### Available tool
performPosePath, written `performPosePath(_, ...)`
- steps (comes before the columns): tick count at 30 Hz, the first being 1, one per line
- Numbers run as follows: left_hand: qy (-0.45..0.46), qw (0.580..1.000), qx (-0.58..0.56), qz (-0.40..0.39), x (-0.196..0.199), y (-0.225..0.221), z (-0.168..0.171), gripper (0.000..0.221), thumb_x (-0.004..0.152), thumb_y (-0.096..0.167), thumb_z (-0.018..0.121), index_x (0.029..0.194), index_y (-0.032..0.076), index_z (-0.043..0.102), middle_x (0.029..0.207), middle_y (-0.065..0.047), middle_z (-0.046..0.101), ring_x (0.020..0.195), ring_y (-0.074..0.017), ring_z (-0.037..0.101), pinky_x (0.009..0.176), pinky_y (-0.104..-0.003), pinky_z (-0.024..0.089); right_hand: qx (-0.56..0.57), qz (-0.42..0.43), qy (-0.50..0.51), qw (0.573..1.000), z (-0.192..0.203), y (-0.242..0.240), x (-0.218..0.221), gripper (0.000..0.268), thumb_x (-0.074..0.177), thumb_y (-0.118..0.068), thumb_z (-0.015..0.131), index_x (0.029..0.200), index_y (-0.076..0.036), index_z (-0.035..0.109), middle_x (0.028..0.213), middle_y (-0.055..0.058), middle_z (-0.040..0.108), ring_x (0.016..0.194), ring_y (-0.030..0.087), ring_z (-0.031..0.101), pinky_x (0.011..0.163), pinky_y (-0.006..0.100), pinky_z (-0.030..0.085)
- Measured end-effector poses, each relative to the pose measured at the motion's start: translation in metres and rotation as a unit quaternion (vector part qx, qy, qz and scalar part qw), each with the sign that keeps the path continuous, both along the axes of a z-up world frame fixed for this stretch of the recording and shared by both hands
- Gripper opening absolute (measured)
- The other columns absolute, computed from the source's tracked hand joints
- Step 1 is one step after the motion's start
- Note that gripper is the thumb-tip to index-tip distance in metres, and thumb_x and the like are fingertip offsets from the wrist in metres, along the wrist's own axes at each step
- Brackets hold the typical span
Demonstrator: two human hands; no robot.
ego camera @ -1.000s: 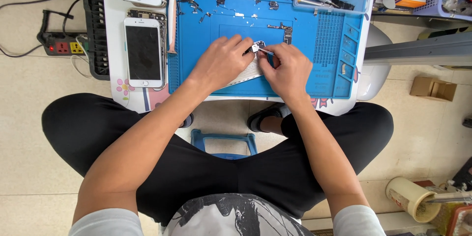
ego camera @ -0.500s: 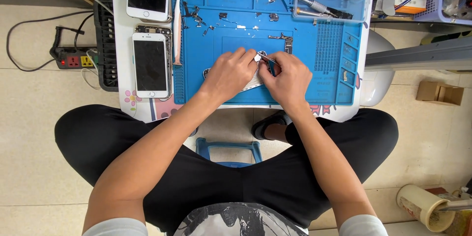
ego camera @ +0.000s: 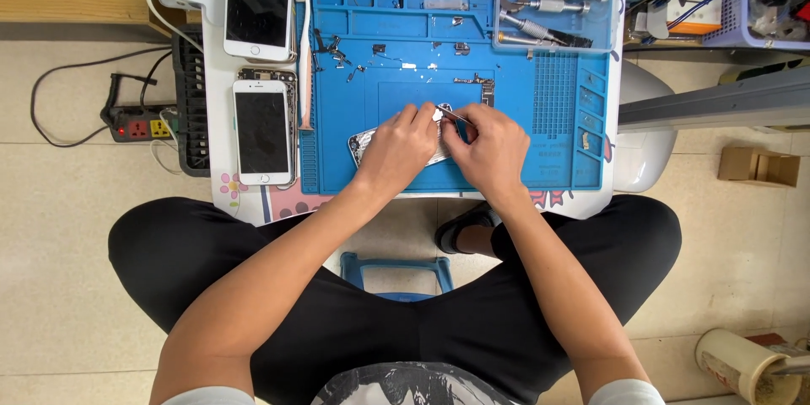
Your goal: The person is repairing a disassembled smartphone on a blue work mat. They use a metal spudger to carefully pry and separate internal components, such as the battery and logic board, from the phone's chassis. The workspace is organized with various tools and spare parts visible.
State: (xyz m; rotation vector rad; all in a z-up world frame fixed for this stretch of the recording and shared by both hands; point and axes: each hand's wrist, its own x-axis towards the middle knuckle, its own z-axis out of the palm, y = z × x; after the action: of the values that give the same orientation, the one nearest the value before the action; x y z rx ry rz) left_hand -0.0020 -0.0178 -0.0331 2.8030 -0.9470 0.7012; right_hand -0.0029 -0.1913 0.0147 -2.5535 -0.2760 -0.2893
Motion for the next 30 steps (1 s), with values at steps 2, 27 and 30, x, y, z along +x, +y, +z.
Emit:
performPosePath(2, -0.001, 1.0, 0.004, -0.003, 0.001, 0.003, 0.003, 0.011, 0.087, 0.001, 0.08, 0.081, 0.007, 0.073, 0.098, -0.007, 0.069, 0.085, -0.0163, 0.072, 0.064, -0.023, 0.062, 0.002, -0.001, -0.001, 1.0, 0.003, 0.002, 0.0, 0.005, 0.087, -0.018, 0.084, 0.089, -0.017, 0.079, 0.055, -0.001, 0.053, 0.056, 0.02, 0.061, 0.053, 0.031, 0.051)
performPosePath(27, -0.049, 0.999, -0.011, -0.003, 0.001, 0.013, 0.02, 0.012, 0.096, 0.004, 0.07, 0.088, 0.012, 0.071, 0.099, -0.001, 0.064, 0.086, -0.013, 0.067, 0.067, -0.019, 0.057, -0.041, 0.023, -0.012, 0.999, 0.006, 0.001, 0.0, 0.007, 0.089, -0.015, 0.085, 0.095, -0.013, 0.083, 0.061, -0.001, 0.061, 0.059, 0.016, 0.063, 0.054, 0.027, 0.051)
performPosePath(30, -0.012, 0.999, -0.044, -0.022, 0.003, 0.015, 0.024, 0.014, 0.094, 0.001, 0.07, 0.084, 0.01, 0.071, 0.097, -0.002, 0.063, 0.084, -0.0143, 0.067, 0.062, -0.022, 0.056, -0.081, 0.027, -0.037, 0.996, 0.002, 0.001, -0.004, 0.009, 0.087, -0.018, 0.086, 0.095, -0.016, 0.082, 0.063, -0.003, 0.06, 0.062, 0.016, 0.064, 0.053, 0.028, 0.051)
